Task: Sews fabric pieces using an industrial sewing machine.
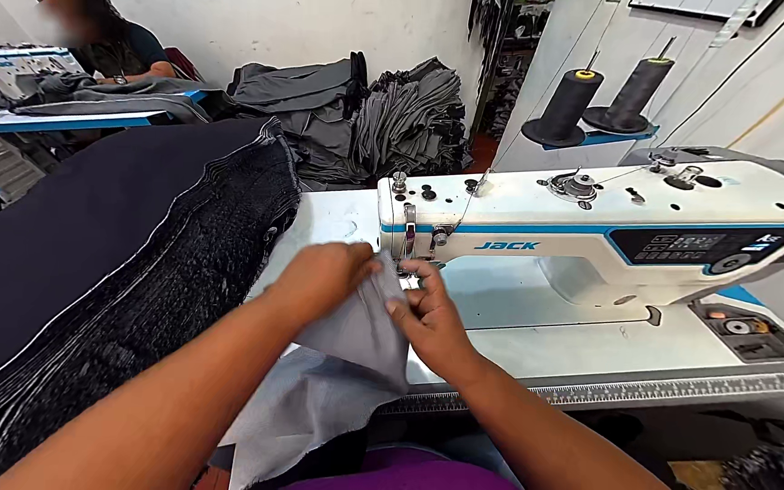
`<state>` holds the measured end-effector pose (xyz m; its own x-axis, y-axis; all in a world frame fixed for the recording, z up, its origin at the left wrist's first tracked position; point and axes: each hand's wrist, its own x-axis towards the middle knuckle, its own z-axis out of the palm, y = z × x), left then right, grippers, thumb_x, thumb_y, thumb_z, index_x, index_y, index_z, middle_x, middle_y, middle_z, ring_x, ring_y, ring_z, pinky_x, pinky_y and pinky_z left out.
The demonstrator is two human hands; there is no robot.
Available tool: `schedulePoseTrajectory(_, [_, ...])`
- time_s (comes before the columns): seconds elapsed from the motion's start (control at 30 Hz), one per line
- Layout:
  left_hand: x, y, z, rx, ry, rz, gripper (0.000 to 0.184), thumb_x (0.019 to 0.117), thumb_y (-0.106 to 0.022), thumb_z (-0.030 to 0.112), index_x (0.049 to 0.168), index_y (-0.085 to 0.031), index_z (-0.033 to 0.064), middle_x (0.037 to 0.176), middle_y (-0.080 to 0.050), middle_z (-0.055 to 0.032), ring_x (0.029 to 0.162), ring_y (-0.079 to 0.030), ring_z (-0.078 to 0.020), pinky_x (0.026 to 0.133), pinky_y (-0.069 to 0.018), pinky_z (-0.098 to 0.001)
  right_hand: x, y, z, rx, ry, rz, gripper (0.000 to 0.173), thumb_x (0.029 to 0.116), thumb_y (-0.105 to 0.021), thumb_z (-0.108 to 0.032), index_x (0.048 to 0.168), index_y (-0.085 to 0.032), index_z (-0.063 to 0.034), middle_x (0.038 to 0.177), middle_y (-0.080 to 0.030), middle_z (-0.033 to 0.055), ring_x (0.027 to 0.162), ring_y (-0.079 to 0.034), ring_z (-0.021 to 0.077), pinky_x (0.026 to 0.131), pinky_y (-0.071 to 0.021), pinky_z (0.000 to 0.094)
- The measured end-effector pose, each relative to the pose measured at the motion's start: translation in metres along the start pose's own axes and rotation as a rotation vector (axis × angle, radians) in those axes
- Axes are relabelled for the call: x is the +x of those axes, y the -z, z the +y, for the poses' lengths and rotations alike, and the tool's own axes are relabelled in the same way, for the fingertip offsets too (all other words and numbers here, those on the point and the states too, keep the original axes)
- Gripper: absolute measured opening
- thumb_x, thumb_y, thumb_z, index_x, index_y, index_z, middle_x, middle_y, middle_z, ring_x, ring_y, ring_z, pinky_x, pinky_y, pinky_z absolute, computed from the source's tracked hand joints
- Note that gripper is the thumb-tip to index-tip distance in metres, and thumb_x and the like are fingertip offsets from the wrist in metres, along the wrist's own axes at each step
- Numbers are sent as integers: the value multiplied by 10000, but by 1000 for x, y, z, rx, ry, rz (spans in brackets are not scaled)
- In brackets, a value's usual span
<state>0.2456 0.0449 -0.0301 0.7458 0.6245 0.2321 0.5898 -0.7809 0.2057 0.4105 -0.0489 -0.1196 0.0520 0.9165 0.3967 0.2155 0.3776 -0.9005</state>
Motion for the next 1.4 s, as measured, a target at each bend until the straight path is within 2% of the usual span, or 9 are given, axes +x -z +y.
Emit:
schedulePoseTrajectory(0.1, [20, -28, -38, 45, 245, -292, 367, 1096, -499, 273, 1053, -688, -38, 979, -697, -272, 989, -679, -479, 856, -499, -675, -40, -12, 19, 187, -389, -338, 236, 1001, -533, -57, 1222, -575, 14, 754, -588, -19, 608, -532, 26, 609, -482, 233])
schedulePoseTrajectory(0.2, [9, -91, -43, 3, 330, -485, 389, 1094, -498, 317, 1156, -688, -17, 1137, -700, -251, 1117, -664, -443, 960, -490, -645, -80, -22, 38, 449, -740, -628, 182, 1022, -454, -43, 1202, -478, -61, 663, -539, -72, 484, -496, 1, 482, -450, 187])
schedulePoseTrajectory(0.3, [1, -123, -30, -157, 345, -385, 346, 1061, -581, 303, 1140, -688, -16, 1137, -673, -185, 1085, -666, -337, 981, -509, -516, -62, -3, 31, -89, -613, -891, 233, 1038, -552, -147, 1212, -575, 8, 741, -581, 68, 607, -549, 144, 597, -473, 321])
schedulePoseTrajectory(0.37, [2, -134, -26, -238, 396, -299, 307, 1039, -624, 292, 1122, -713, 9, 1107, -681, -155, 1057, -667, -306, 971, -514, -494, -44, 6, 26, -515, -385, -732, 325, 1033, -583, -271, 1124, -705, 16, 956, -713, 212, 917, -695, 364, 842, -529, 561])
schedulePoseTrajectory(0.4, [3, -138, -24, -249, 410, -268, 301, 1039, -624, 293, 1111, -721, 17, 1085, -686, -149, 1042, -668, -305, 964, -510, -496, -37, 8, 33, -659, -270, -607, 365, 1024, -591, -334, 1134, -728, -15, 1065, -718, 197, 1031, -683, 381, 908, -515, 583])
schedulePoseTrajectory(0.53, [10, -153, -33, -254, 332, -126, 288, 1038, -621, 258, 1070, -746, 1, 1032, -716, -160, 1011, -683, -314, 956, -503, -509, -4, 15, 62, -881, -309, -623, 706, 997, -490, -629, 1564, -452, -210, 1646, -381, -9, 1562, -218, 333, 1211, -100, 670])
schedulePoseTrajectory(0.67, [23, -157, -46, -263, 233, -77, 239, 1030, -626, 192, 1053, -749, -12, 1036, -721, -180, 1022, -691, -340, 957, -510, -534, 4, 13, 73, -873, -364, -565, 729, 974, -510, -659, 1559, -463, -226, 1644, -385, -35, 1579, -174, 308, 1205, -12, 700])
schedulePoseTrajectory(1.23, [40, -155, -52, -176, 193, -23, 260, 1003, -649, 139, 888, -700, -89, 939, -699, -227, 929, -686, -395, 860, -507, -564, 7, 12, 72, -847, -394, -538, 686, 996, -484, -637, 1550, -476, -233, 1635, -397, -52, 1584, -157, 289, 1206, 1, 691])
schedulePoseTrajectory(1.4, [64, -153, -65, -109, 238, -23, 199, 997, -628, 95, 1028, -709, -84, 1087, -713, -245, 1061, -686, -421, 929, -493, -604, 7, 13, 72, -837, -381, -544, 668, 1004, -470, -631, 1544, -483, -238, 1634, -398, -63, 1583, -159, 297, 1200, 0, 703])
